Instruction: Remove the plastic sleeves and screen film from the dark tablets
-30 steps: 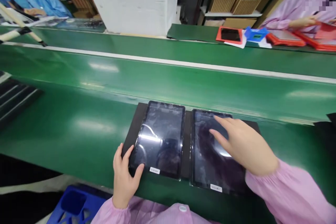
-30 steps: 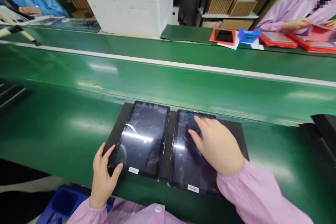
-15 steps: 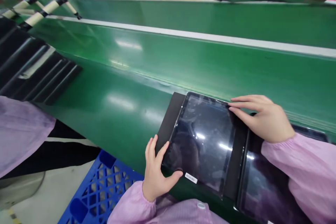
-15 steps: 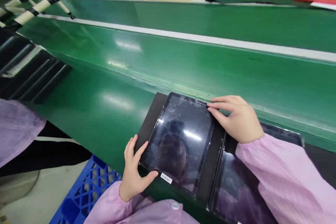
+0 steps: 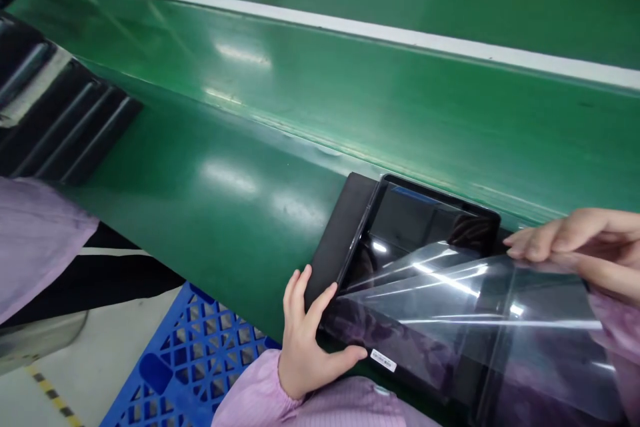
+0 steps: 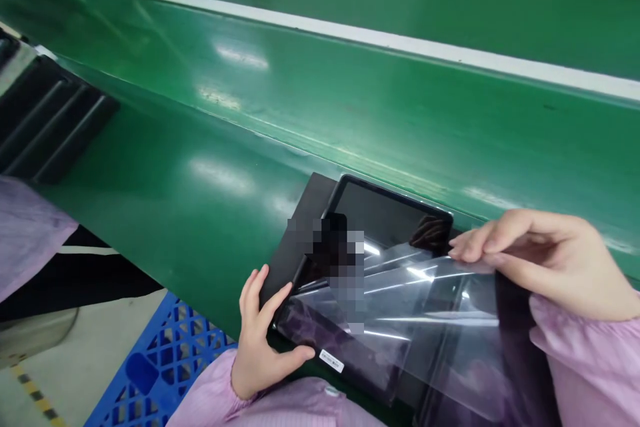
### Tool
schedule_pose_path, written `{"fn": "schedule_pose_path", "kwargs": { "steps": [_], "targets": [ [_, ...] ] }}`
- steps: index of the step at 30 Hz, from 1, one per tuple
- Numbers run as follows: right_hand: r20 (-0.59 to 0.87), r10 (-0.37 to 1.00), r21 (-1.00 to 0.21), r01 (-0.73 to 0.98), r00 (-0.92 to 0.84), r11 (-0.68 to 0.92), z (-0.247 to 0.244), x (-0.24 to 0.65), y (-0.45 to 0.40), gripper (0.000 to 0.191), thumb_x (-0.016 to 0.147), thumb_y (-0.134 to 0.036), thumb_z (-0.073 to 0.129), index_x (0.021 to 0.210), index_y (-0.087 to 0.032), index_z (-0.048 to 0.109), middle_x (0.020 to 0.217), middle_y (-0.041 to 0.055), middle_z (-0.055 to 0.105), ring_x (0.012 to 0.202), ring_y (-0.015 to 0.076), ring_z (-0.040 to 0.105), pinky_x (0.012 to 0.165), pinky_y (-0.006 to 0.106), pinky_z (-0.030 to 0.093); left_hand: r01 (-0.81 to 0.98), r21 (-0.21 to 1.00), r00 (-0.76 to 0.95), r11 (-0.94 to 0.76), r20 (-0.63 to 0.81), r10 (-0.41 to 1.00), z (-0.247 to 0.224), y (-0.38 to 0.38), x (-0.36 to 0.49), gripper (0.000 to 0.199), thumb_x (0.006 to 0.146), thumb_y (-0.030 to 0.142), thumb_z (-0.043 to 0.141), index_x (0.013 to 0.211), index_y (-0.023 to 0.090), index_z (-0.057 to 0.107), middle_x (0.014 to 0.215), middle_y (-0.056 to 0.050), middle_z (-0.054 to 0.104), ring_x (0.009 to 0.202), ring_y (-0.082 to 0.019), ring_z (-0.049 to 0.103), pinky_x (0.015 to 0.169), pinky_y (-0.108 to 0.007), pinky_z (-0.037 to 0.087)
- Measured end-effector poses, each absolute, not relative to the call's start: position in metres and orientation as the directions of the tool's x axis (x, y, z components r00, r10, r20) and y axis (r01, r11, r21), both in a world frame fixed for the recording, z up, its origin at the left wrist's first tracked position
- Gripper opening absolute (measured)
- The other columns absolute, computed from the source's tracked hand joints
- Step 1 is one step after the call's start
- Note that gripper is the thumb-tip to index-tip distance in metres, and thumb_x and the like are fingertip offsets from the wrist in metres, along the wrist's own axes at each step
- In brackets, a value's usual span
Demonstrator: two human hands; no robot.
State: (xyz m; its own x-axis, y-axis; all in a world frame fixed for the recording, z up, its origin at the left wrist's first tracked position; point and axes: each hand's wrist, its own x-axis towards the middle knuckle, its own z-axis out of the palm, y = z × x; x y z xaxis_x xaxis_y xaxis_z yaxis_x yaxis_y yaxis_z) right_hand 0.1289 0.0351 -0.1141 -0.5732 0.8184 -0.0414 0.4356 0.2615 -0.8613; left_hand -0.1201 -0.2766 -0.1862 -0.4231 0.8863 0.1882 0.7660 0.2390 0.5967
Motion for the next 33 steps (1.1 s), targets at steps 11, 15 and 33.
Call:
{"fn": "schedule_pose_path", "kwargs": {
  "steps": [11, 15, 33],
  "targets": [
    [-0.010, 0.559, -0.868, 0.285, -0.829, 0.407, -0.108, 0.104, 0.038, 0.045, 0.085, -0.060, 0.071, 0.055, -0.026, 0.074, 0.075, 0.0092, 0.065, 0.071, 0.0229, 0.070, 0.059, 0.035, 0.056, 0.779, 0.592, -0.397, 0.206, 0.212, 0.893, -0.192, -0.276, -0.122, 0.090, 0.069, 0.066, 0.079, 0.143, 0.023, 0.051, 0.162, -0.019, 0.025, 0.148, -0.047, 0.026, 0.109, -0.064, 0.042],
    [-0.040, 0.566, -0.868, 0.309, -0.824, 0.388, -0.108, 0.101, 0.041, 0.056, 0.081, -0.068, 0.070, 0.049, -0.022, 0.066, 0.075, 0.0099, 0.065, 0.069, 0.0221, 0.067, 0.061, 0.037, 0.053, 0.781, 0.598, -0.376, 0.179, 0.221, 0.900, -0.195, -0.275, -0.123, 0.102, 0.061, 0.067, 0.084, 0.146, 0.023, 0.047, 0.162, -0.021, 0.021, 0.148, -0.049, 0.024, 0.109, -0.068, 0.039],
    [-0.052, 0.591, -0.983, 0.144, -0.805, 0.110, -0.129, 0.105, 0.047, 0.054, 0.071, -0.053, 0.085, 0.048, -0.017, 0.052, 0.077, 0.0023, 0.059, 0.078, 0.0158, 0.064, 0.077, 0.035, 0.053, 0.804, 0.579, -0.323, 0.134, 0.236, 0.916, -0.196, -0.276, -0.130, 0.098, 0.066, 0.035, 0.089, 0.150, 0.025, 0.039, 0.163, -0.019, 0.022, 0.151, -0.045, 0.020, 0.113, -0.067, 0.036]
  ]
}}
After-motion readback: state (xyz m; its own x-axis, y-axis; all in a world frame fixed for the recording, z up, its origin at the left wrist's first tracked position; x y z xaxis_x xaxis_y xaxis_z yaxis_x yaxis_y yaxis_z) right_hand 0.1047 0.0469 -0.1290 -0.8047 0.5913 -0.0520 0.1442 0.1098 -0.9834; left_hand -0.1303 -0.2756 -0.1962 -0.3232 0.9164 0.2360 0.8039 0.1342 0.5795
